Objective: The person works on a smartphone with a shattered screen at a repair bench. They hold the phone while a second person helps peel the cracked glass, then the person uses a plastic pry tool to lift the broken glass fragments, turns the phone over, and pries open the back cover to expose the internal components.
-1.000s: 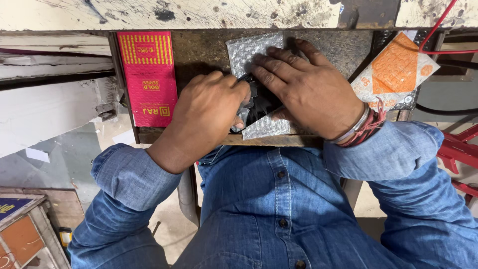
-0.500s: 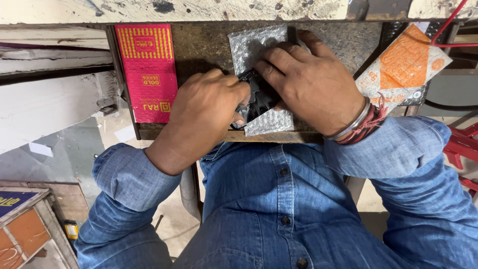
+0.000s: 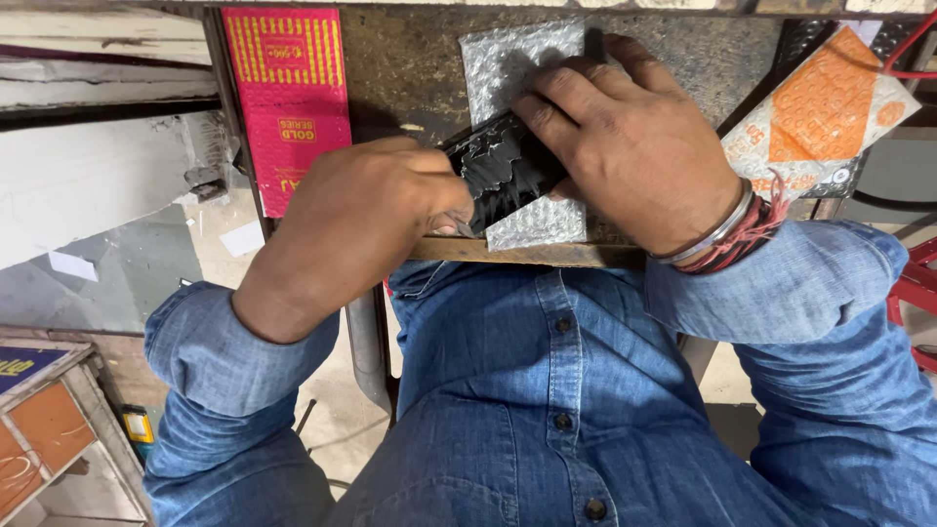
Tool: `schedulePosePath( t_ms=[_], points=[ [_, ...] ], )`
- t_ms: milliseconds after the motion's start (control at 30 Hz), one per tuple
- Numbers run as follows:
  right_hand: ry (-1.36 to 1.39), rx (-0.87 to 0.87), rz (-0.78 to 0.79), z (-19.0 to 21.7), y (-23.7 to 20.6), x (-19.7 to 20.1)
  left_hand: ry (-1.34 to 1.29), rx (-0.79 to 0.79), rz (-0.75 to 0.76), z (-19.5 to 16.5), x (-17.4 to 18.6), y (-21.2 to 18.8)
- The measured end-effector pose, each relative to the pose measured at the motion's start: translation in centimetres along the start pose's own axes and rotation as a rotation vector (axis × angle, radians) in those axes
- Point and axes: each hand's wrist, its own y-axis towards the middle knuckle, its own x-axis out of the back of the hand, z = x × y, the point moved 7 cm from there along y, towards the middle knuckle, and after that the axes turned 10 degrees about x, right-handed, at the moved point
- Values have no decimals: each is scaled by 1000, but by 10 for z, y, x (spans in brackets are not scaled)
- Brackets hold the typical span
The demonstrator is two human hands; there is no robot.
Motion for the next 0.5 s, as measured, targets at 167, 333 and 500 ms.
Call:
schedulePosePath(
  t_ms=[167, 333, 500],
  points=[
    [39, 0, -5, 1, 1, 3, -92, 44, -154, 10, 15, -24],
    [120, -13, -7, 1, 4, 15, -593, 348, -227, 33, 5, -48],
    [371, -111, -204, 4, -12, 47, -868, 361, -215, 27, -16, -47]
  ],
)
